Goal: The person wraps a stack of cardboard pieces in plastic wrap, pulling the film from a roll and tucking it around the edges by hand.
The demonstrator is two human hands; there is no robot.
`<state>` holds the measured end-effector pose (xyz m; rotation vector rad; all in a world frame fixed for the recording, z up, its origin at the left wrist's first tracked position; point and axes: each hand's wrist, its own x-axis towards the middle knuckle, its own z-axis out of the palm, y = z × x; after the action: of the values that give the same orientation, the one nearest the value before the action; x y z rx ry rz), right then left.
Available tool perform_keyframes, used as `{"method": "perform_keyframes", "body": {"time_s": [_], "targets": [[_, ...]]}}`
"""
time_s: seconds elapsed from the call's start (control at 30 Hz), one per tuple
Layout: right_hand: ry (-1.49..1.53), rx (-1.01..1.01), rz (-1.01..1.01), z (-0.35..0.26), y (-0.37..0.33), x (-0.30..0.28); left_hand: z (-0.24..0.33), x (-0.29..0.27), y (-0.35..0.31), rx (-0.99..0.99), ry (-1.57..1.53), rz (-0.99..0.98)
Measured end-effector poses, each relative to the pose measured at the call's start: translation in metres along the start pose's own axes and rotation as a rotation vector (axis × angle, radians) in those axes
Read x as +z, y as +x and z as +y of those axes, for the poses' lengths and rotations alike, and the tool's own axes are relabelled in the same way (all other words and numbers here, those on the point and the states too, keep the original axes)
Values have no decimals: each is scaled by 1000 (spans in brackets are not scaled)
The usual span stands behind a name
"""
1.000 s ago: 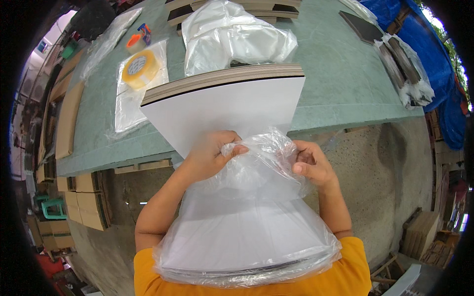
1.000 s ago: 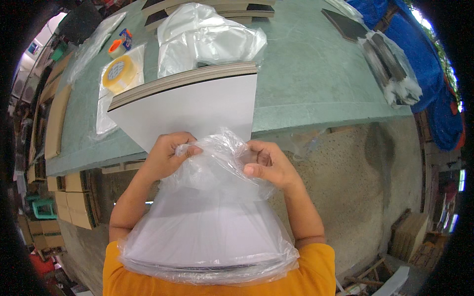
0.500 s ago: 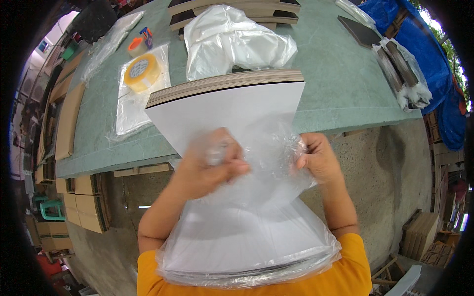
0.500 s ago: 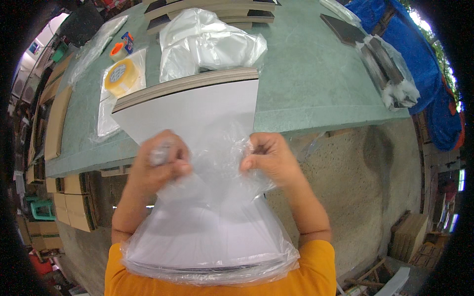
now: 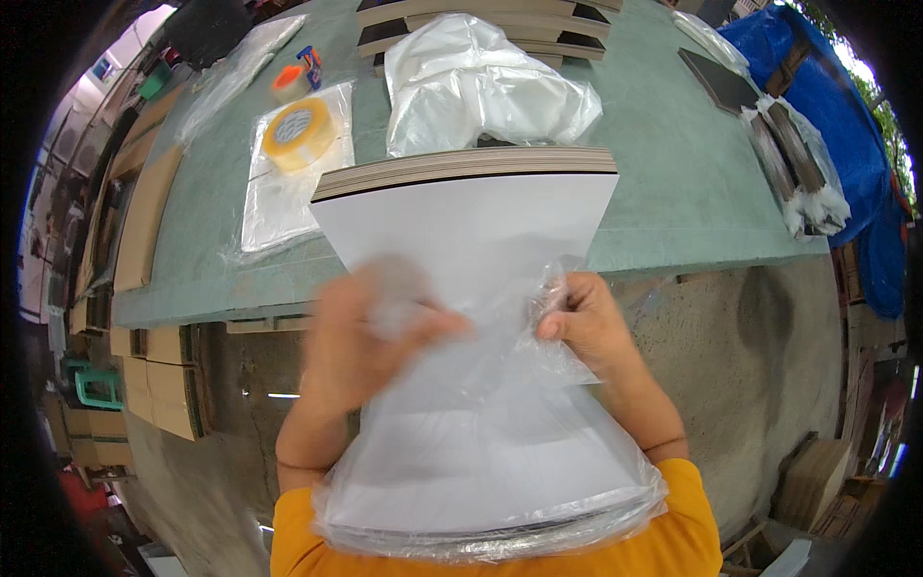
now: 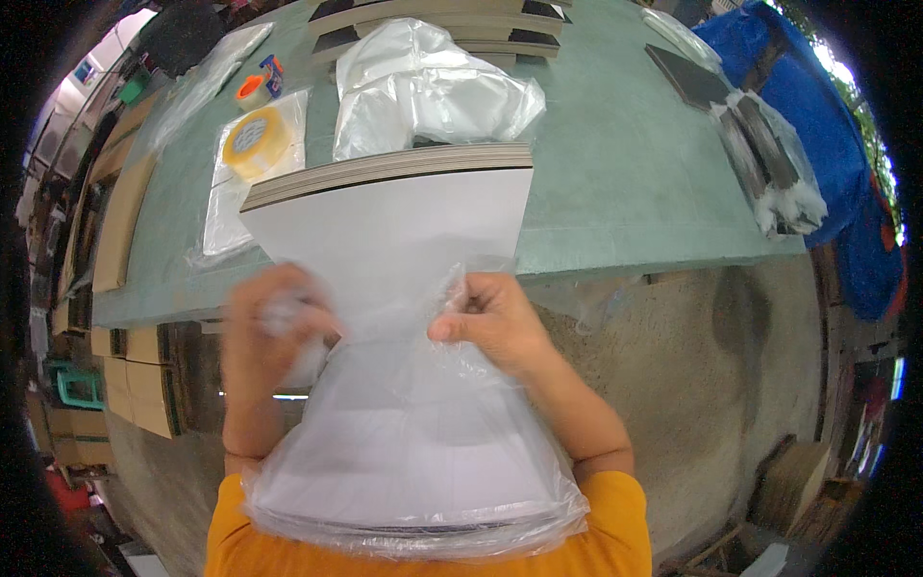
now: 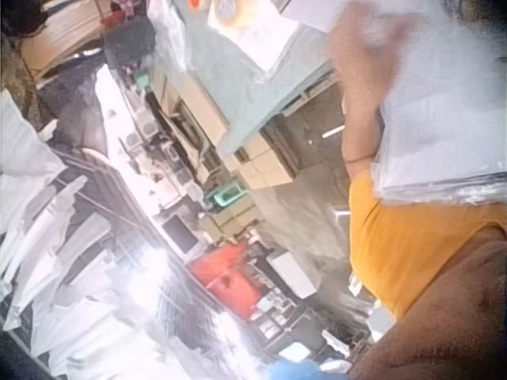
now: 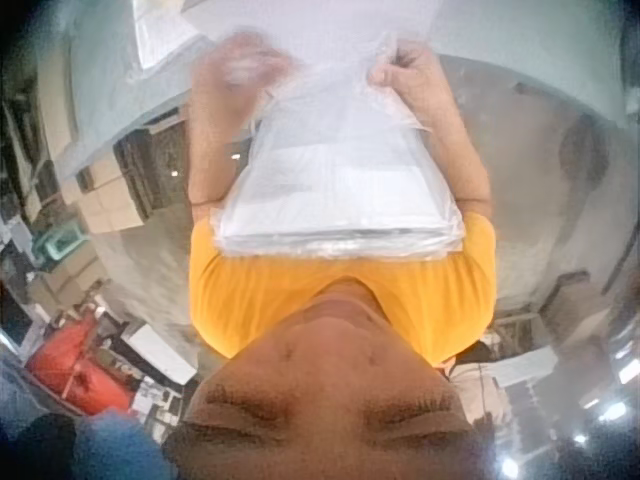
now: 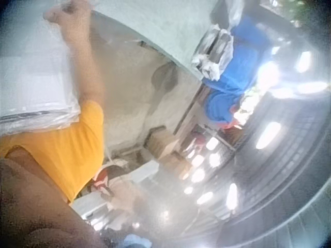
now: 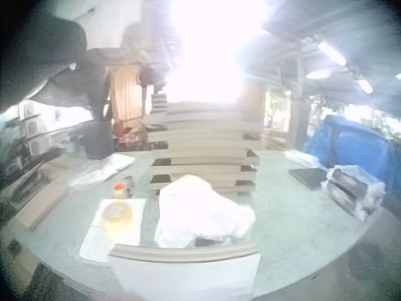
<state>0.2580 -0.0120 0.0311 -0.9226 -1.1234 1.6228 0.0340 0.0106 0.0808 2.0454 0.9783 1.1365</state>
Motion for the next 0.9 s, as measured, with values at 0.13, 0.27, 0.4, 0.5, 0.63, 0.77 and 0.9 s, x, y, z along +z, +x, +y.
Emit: {"method": "perform_keyframes", "body": {"time_s": [0.13,0.27,0.4,0.5,0.63,0.77,0.9], "targets": [[331,-66,-18,4,12,8,-1,35,9,-155,-241,-211],[312,-64,106,-7,-4,-17,-53,-24,-11,-468,161,41],[-324,-221,-10,-17,-3,4,16,-13,10,-156,129,453],[-355,-737,47,-42,8,28,17,36,-2,-73,-46,-157],[-404,-458,128,-46,7,29,17,34,10,-10,-287,-234],[-718,-50,-408,-38,10,29,-2,27,4,-219,-585,-209],[-648,172,-677,-27,3,21,2,-7,19,-358,-788,-419]]}}
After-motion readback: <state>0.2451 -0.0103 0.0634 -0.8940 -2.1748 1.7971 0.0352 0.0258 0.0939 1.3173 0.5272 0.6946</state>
